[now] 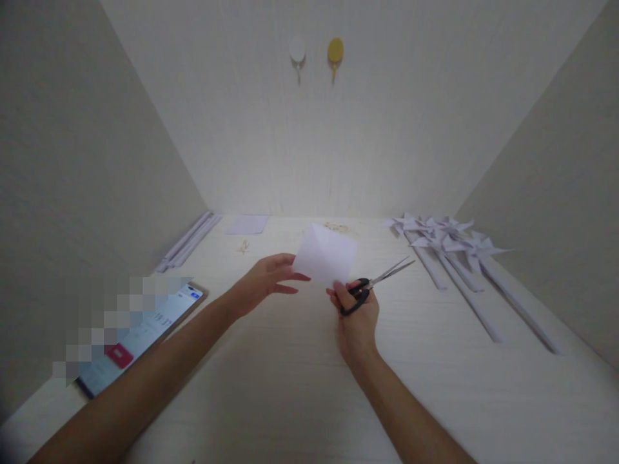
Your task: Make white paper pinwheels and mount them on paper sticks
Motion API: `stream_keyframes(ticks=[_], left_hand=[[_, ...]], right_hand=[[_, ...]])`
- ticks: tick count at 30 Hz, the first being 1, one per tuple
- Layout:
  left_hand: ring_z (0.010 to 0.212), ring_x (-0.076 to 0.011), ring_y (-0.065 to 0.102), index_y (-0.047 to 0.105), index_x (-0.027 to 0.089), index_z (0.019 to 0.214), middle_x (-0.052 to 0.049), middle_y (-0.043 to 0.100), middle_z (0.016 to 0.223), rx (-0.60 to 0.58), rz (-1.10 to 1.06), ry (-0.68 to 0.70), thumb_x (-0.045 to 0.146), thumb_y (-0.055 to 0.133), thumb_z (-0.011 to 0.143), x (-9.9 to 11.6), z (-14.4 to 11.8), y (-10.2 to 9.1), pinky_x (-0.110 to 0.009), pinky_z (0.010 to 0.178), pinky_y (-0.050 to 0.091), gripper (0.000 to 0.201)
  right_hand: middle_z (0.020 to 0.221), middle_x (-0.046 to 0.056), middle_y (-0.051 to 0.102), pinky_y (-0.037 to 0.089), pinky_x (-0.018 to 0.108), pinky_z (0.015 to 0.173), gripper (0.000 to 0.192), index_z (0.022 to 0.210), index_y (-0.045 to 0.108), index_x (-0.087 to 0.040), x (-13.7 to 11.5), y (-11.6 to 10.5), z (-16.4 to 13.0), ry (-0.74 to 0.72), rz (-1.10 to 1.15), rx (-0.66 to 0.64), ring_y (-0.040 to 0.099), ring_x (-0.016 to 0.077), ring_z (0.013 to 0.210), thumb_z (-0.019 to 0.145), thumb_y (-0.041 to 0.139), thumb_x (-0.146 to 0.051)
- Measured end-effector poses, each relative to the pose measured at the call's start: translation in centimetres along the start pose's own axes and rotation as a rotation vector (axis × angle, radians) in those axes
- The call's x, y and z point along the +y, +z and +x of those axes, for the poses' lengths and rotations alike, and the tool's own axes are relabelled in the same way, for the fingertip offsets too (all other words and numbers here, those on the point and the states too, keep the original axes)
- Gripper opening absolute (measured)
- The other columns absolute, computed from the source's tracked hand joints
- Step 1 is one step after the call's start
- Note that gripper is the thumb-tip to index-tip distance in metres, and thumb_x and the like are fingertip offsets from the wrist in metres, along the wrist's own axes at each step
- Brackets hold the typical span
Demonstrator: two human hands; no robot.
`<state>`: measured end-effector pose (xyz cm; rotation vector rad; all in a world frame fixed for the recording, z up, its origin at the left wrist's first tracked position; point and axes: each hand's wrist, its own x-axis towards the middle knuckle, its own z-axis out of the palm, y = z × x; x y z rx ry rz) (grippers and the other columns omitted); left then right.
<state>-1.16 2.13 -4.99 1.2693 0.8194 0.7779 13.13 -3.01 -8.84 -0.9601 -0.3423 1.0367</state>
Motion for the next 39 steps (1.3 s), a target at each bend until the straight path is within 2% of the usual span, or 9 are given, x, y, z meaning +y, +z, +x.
stream_keyframes(ticks=[3, 6, 11, 16, 20, 25, 29, 33, 39], left_hand=[[0.059, -0.0121, 0.056, 0.060, 0.011, 0.075, -0.007, 0.062, 0.073, 0.150, 0.177, 0.036, 0.037, 0.067, 0.055, -1.4, -0.3, 1.7, -0.019, 0.044, 0.042, 0.033], [0.049, -0.0101, 0.053, 0.063, 0.011, 0.066, -0.005, 0.062, 0.061, 0.216, 0.231, 0.052, 0.038, 0.062, 0.059, -2.4, -0.5, 3.0, -0.019, 0.040, 0.040, 0.028], [0.044, -0.0080, 0.049, 0.059, 0.011, 0.053, -0.002, 0.058, 0.052, 0.395, 0.230, 0.136, 0.028, 0.060, 0.062, -2.5, -0.5, 3.2, -0.018, 0.041, 0.040, 0.019], [0.046, -0.0084, 0.049, 0.060, 0.010, 0.061, -0.002, 0.059, 0.055, 0.390, 0.075, 0.124, 0.022, 0.062, 0.057, -1.9, -0.5, 3.0, -0.018, 0.040, 0.040, 0.013], [0.043, -0.0085, 0.048, 0.061, 0.009, 0.062, -0.002, 0.060, 0.056, 0.401, 0.087, 0.134, 0.024, 0.064, 0.057, -1.4, -0.4, 2.6, -0.018, 0.036, 0.039, 0.016], [0.056, -0.0117, 0.056, 0.062, 0.008, 0.076, -0.006, 0.064, 0.073, 0.537, 0.063, 0.238, 0.031, 0.064, 0.058, -0.1, -0.1, 1.0, -0.019, 0.042, 0.047, 0.029], [0.066, -0.0135, 0.059, 0.062, 0.011, 0.085, -0.005, 0.064, 0.085, 0.536, 0.042, 0.290, 0.032, 0.063, 0.060, 1.0, 0.0, 0.1, -0.020, 0.048, 0.051, 0.033], [0.066, -0.0130, 0.060, 0.062, 0.012, 0.086, -0.004, 0.065, 0.084, 0.515, 0.079, 0.286, 0.032, 0.062, 0.061, 1.5, -0.2, 0.1, -0.019, 0.049, 0.052, 0.032], [0.067, -0.0136, 0.061, 0.061, 0.014, 0.090, -0.004, 0.065, 0.084, 0.453, 0.066, 0.243, 0.032, 0.062, 0.061, 1.5, -0.4, 0.3, -0.021, 0.051, 0.053, 0.034]], right_hand=[[0.053, -0.010, 0.054, 0.042, 0.009, 0.041, 0.033, 0.067, 0.044, -0.018, 0.0, 0.0, -0.3, -0.033, -0.011, -0.006, 0.058, 0.0052, 0.047, 0.049, 0.072, -0.016], [0.055, -0.009, 0.054, 0.040, 0.011, 0.039, 0.033, 0.069, 0.043, -0.019, 0.2, 0.0, -0.8, -0.053, -0.074, -0.036, 0.058, 0.0062, 0.047, 0.052, 0.071, -0.019], [0.050, -0.007, 0.053, 0.036, 0.015, 0.037, 0.030, 0.069, 0.042, -0.018, 0.7, 0.0, -1.4, -0.098, -0.241, -0.148, 0.053, 0.0076, 0.043, 0.057, 0.068, -0.025], [0.041, -0.007, 0.046, 0.029, 0.018, 0.033, 0.026, 0.063, 0.043, -0.017, 0.2, 0.3, -2.1, -0.111, -0.497, -0.277, 0.040, 0.0060, 0.033, 0.060, 0.065, -0.029], [0.045, -0.006, 0.046, 0.027, 0.019, 0.033, 0.026, 0.066, 0.043, -0.018, 0.0, 0.1, -2.0, -0.134, -0.541, -0.338, 0.038, 0.0062, 0.034, 0.064, 0.061, -0.036], [0.044, -0.006, 0.037, 0.023, 0.019, 0.036, 0.035, 0.064, 0.046, -0.017, 0.5, -0.6, -1.7, -0.103, -0.566, -0.570, 0.034, 0.0066, 0.038, 0.079, 0.038, -0.047], [0.048, -0.004, 0.038, 0.024, 0.020, 0.040, 0.039, 0.056, 0.045, -0.016, 0.5, -0.7, -2.1, -0.111, -0.750, -0.729, 0.034, 0.0072, 0.043, 0.078, 0.039, -0.048], [0.049, -0.004, 0.039, 0.027, 0.021, 0.043, 0.040, 0.053, 0.044, -0.017, 0.2, -0.4, -2.7, -0.072, -0.880, -0.769, 0.036, 0.0086, 0.046, 0.074, 0.044, -0.050], [0.047, -0.003, 0.038, 0.028, 0.021, 0.042, 0.041, 0.052, 0.043, -0.017, -0.1, 0.1, -2.8, -0.012, -0.905, -0.750, 0.035, 0.0088, 0.045, 0.072, 0.043, -0.053]])
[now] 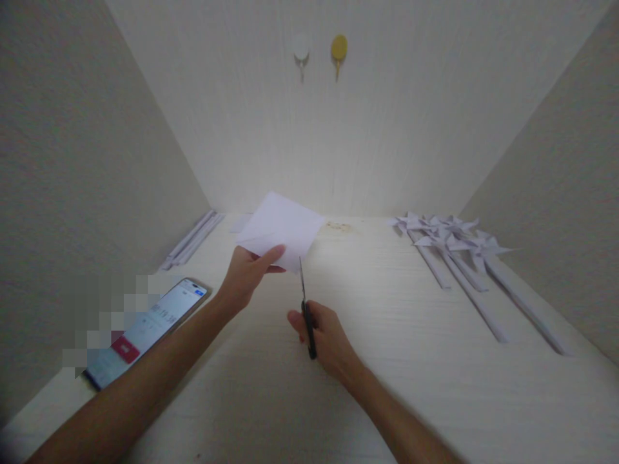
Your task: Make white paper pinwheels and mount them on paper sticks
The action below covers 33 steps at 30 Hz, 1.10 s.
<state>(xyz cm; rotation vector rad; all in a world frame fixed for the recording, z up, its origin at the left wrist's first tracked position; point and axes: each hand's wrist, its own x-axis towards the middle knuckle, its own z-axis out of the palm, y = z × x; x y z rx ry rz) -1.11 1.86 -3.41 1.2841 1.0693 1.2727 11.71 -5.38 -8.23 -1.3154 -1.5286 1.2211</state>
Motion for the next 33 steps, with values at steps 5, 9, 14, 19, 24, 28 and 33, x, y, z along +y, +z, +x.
stream_keyframes(ticks=[5, 9, 14, 19, 24, 28, 33], left_hand=[[0.066, -0.0140, 0.061, 0.061, 0.012, 0.087, -0.004, 0.065, 0.081, -0.011, -0.009, -0.031, 0.031, 0.062, 0.062, 0.21, -0.14, 0.13, -0.021, 0.051, 0.053, 0.032], [0.064, -0.0144, 0.061, 0.061, 0.010, 0.083, -0.005, 0.065, 0.078, 0.001, 0.001, -0.040, 0.030, 0.063, 0.061, 0.24, -0.16, 0.20, -0.022, 0.051, 0.053, 0.030], [0.064, -0.0145, 0.060, 0.062, 0.010, 0.080, -0.005, 0.065, 0.076, -0.016, 0.013, -0.013, 0.031, 0.062, 0.061, 0.02, -0.14, 0.13, -0.023, 0.052, 0.053, 0.028], [0.060, -0.0141, 0.060, 0.062, 0.010, 0.075, -0.004, 0.065, 0.071, 0.003, 0.035, -0.009, 0.031, 0.063, 0.061, 0.00, -0.16, 0.16, -0.023, 0.051, 0.053, 0.025], [0.061, -0.0144, 0.060, 0.062, 0.010, 0.078, -0.005, 0.065, 0.073, 0.004, 0.024, -0.011, 0.031, 0.063, 0.060, 0.02, -0.15, 0.15, -0.024, 0.051, 0.053, 0.028], [0.061, -0.0143, 0.060, 0.062, 0.010, 0.077, -0.005, 0.065, 0.073, -0.008, 0.034, -0.009, 0.032, 0.063, 0.060, 0.05, -0.14, 0.11, -0.023, 0.050, 0.053, 0.028], [0.061, -0.0140, 0.060, 0.062, 0.011, 0.080, -0.004, 0.065, 0.075, 0.000, 0.038, -0.016, 0.030, 0.063, 0.060, 0.17, -0.15, 0.15, -0.022, 0.049, 0.052, 0.028]], right_hand=[[0.048, -0.004, 0.038, 0.028, 0.021, 0.042, 0.040, 0.052, 0.043, -0.017, 0.08, 0.08, 0.01, -0.012, -0.012, -0.015, 0.035, 0.0087, 0.045, 0.072, 0.044, -0.051], [0.048, -0.004, 0.037, 0.027, 0.021, 0.042, 0.039, 0.052, 0.042, -0.017, 0.11, 0.12, 0.00, 0.006, -0.018, -0.018, 0.035, 0.0087, 0.045, 0.071, 0.046, -0.051], [0.049, -0.004, 0.037, 0.027, 0.022, 0.043, 0.037, 0.053, 0.041, -0.018, 0.15, 0.12, 0.05, -0.006, -0.045, -0.029, 0.035, 0.0090, 0.046, 0.073, 0.044, -0.049], [0.049, -0.004, 0.038, 0.026, 0.023, 0.044, 0.037, 0.054, 0.041, -0.018, 0.38, 0.12, 0.11, -0.017, -0.090, -0.021, 0.036, 0.0095, 0.046, 0.074, 0.044, -0.049], [0.049, -0.004, 0.038, 0.026, 0.023, 0.044, 0.037, 0.054, 0.040, -0.018, 0.43, 0.09, 0.03, -0.009, -0.115, -0.024, 0.036, 0.0094, 0.046, 0.074, 0.044, -0.049], [0.050, -0.003, 0.039, 0.026, 0.023, 0.045, 0.036, 0.054, 0.040, -0.018, 0.44, 0.12, -0.06, -0.008, -0.095, -0.026, 0.036, 0.0096, 0.047, 0.073, 0.044, -0.049], [0.049, -0.003, 0.040, 0.026, 0.023, 0.044, 0.037, 0.054, 0.041, -0.018, 0.50, 0.12, 0.01, -0.021, -0.085, -0.030, 0.037, 0.0097, 0.047, 0.074, 0.044, -0.049]])
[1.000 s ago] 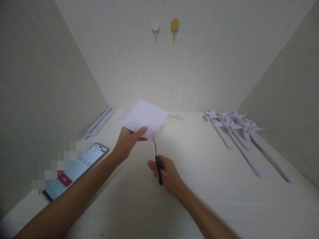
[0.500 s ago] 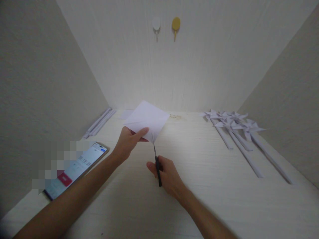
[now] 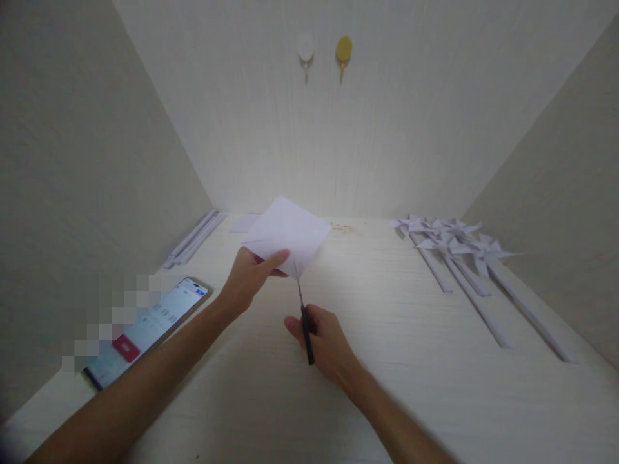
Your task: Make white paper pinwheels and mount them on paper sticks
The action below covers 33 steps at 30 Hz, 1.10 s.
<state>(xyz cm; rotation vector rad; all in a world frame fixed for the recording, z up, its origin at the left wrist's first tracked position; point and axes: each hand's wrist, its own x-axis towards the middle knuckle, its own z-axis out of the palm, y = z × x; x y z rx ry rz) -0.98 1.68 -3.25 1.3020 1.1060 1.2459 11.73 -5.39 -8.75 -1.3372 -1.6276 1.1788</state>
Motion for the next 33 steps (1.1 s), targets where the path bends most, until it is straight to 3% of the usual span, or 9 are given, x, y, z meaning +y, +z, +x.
stream_keyframes(ticks=[33], left_hand=[[0.062, -0.0137, 0.060, 0.062, 0.011, 0.082, -0.005, 0.065, 0.077, -0.027, -0.004, 0.010, 0.029, 0.063, 0.061, 0.25, -0.06, 0.04, -0.020, 0.047, 0.052, 0.028]], right_hand=[[0.042, -0.004, 0.039, 0.025, 0.022, 0.039, 0.039, 0.050, 0.037, -0.019, 0.87, -0.15, 0.34, 0.041, -0.060, 0.003, 0.035, 0.0079, 0.039, 0.073, 0.043, -0.049]])
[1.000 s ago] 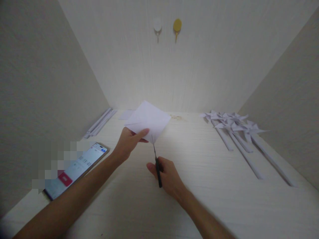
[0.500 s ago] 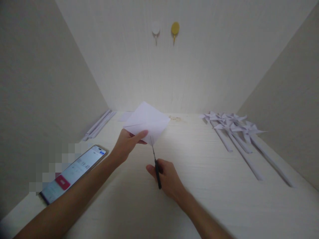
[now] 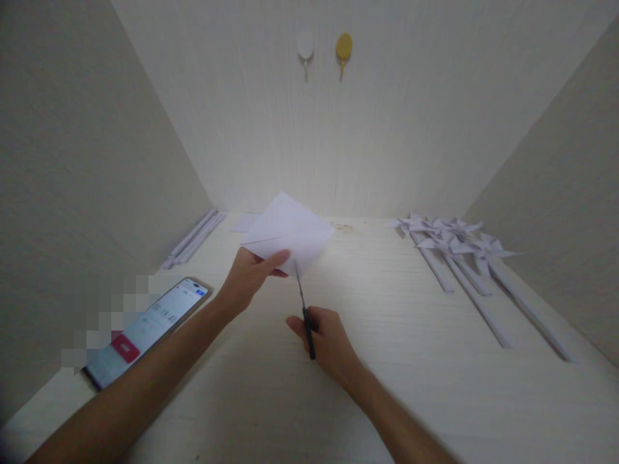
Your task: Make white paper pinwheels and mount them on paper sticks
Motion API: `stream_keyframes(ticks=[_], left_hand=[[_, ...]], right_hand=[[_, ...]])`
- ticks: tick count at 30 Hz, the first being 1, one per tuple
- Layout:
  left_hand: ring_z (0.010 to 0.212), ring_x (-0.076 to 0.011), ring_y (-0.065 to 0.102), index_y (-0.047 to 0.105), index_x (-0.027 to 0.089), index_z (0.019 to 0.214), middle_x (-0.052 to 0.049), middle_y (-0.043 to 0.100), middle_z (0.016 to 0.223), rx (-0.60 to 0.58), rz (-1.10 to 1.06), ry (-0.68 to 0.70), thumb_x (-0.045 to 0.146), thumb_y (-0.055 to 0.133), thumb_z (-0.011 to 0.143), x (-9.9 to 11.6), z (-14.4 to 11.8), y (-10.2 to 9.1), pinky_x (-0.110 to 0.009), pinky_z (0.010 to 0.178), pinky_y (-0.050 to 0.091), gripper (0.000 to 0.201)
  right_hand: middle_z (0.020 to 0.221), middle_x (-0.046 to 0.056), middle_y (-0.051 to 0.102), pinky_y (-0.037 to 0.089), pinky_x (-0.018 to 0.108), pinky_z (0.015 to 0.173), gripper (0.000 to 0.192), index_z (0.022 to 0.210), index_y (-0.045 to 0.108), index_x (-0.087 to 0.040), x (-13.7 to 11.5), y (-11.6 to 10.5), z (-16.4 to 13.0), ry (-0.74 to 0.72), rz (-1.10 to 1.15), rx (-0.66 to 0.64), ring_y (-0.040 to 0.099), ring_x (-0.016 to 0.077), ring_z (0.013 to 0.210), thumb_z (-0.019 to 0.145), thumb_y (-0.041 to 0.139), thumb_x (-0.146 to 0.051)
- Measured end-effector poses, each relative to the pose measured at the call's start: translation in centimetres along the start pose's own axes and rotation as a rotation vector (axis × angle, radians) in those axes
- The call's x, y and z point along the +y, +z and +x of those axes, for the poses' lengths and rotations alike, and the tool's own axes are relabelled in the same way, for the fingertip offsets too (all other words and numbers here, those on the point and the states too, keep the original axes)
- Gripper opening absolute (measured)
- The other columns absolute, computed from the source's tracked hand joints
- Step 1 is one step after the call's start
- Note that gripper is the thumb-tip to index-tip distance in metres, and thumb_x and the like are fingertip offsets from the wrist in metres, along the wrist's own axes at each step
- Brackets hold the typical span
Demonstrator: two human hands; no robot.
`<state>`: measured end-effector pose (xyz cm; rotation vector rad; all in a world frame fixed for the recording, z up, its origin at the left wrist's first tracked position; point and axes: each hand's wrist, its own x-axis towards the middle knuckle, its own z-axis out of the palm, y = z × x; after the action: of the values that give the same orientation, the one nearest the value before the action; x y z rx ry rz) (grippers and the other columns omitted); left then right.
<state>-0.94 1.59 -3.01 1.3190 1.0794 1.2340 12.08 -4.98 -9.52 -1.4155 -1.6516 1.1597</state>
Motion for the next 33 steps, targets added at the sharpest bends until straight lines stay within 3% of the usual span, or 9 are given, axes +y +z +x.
stream_keyframes(ticks=[6, 15, 33], left_hand=[[0.064, -0.0145, 0.060, 0.063, 0.011, 0.081, -0.005, 0.066, 0.078, -0.012, -0.014, -0.012, 0.030, 0.064, 0.059, -0.01, 0.06, -0.08, -0.021, 0.048, 0.052, 0.029], [0.062, -0.0133, 0.060, 0.063, 0.012, 0.080, -0.004, 0.066, 0.075, -0.131, 0.005, -0.085, 0.028, 0.064, 0.060, -0.55, -0.19, 0.19, -0.021, 0.049, 0.052, 0.025], [0.062, -0.0137, 0.060, 0.062, 0.012, 0.084, -0.005, 0.066, 0.077, -0.146, -0.001, -0.104, 0.027, 0.063, 0.061, -0.89, -0.30, 0.34, -0.021, 0.049, 0.051, 0.027]], right_hand=[[0.039, -0.005, 0.037, 0.024, 0.022, 0.038, 0.040, 0.048, 0.037, -0.019, 0.08, 0.13, 0.05, 0.022, 0.027, 0.012, 0.032, 0.0070, 0.037, 0.072, 0.046, -0.049], [0.044, -0.003, 0.041, 0.028, 0.022, 0.041, 0.036, 0.051, 0.039, -0.018, -0.34, -0.09, 0.03, -0.022, 0.091, 0.039, 0.037, 0.0082, 0.041, 0.072, 0.045, -0.046], [0.039, -0.004, 0.039, 0.026, 0.021, 0.037, 0.039, 0.048, 0.038, -0.018, -0.02, 0.23, 0.17, 0.009, 0.092, 0.076, 0.034, 0.0069, 0.036, 0.073, 0.046, -0.047]])
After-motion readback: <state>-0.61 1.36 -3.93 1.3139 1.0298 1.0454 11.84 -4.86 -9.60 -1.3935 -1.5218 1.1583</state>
